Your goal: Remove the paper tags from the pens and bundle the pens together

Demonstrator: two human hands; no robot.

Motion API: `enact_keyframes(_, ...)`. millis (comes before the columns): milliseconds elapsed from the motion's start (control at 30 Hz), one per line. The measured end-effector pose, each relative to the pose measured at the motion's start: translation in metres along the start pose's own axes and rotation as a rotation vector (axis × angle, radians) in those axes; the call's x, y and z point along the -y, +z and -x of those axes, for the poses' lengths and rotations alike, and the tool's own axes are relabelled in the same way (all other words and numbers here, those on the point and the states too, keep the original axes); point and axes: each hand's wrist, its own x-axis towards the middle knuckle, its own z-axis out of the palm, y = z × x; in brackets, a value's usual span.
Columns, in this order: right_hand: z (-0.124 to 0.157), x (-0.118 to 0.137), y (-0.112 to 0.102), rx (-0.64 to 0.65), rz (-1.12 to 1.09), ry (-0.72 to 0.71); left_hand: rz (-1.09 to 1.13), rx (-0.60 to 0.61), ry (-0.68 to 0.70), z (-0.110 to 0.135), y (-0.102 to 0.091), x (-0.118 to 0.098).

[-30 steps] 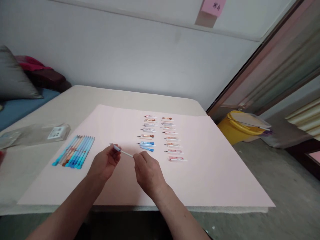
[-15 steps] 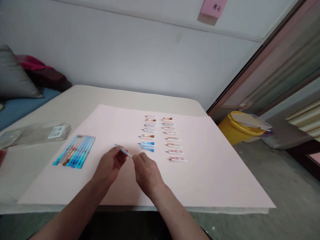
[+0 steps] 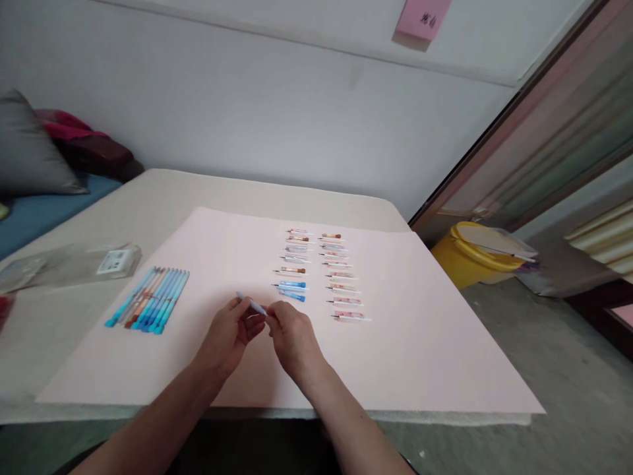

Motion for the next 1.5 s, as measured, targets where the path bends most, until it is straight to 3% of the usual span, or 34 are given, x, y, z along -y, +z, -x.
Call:
enact_keyframes(167, 0.000, -0.002, 0.003, 0.032, -0.036, 0.029, 0.118, 0.004, -0.055, -0.003, -0.003, 0.004)
enact_keyframes(300, -0.006, -0.011, -0.009, 0.016, -0.028, 0.037, 0.187, -0.037, -0.114, -0.009, -0.008, 0.006)
enact_keyframes(367, -0.012, -0.020, -0.019, -0.066, 0.084, 0.046, 0.188, -0.076, -0.125, -0.012, -0.010, 0.003)
enact_keyframes(467, -0.020, -0.037, -0.028, -0.135, 0.429, 0.128, 0.197, -0.117, -0.102, -0.014, -0.012, -0.004)
enact_keyframes(600, -0.026, -0.053, -0.019, 0.029, 0.769, 0.165, 0.206, -0.122, -0.065, -0.015, -0.013, -0.011)
enact_keyframes(800, -0.030, -0.066, 0.003, 0.122, 0.887, 0.131, 0.216, -0.145, -0.062, -0.016, -0.013, -0.013)
enact_keyframes(1100, -0.030, -0.070, 0.009, 0.165, 0.773, 0.143, 0.233, -0.188, -0.040, -0.020, -0.016, -0.025)
enact_keyframes(1333, -0.022, -0.046, -0.006, 0.026, 0.307, -0.121, 0.222, -0.210, 0.096, -0.027, -0.026, -0.034)
enact_keyframes(1500, -0.014, -0.030, -0.009, 0.048, 0.282, -0.147, 0.177, -0.198, 0.143, -0.026, -0.027, -0.033)
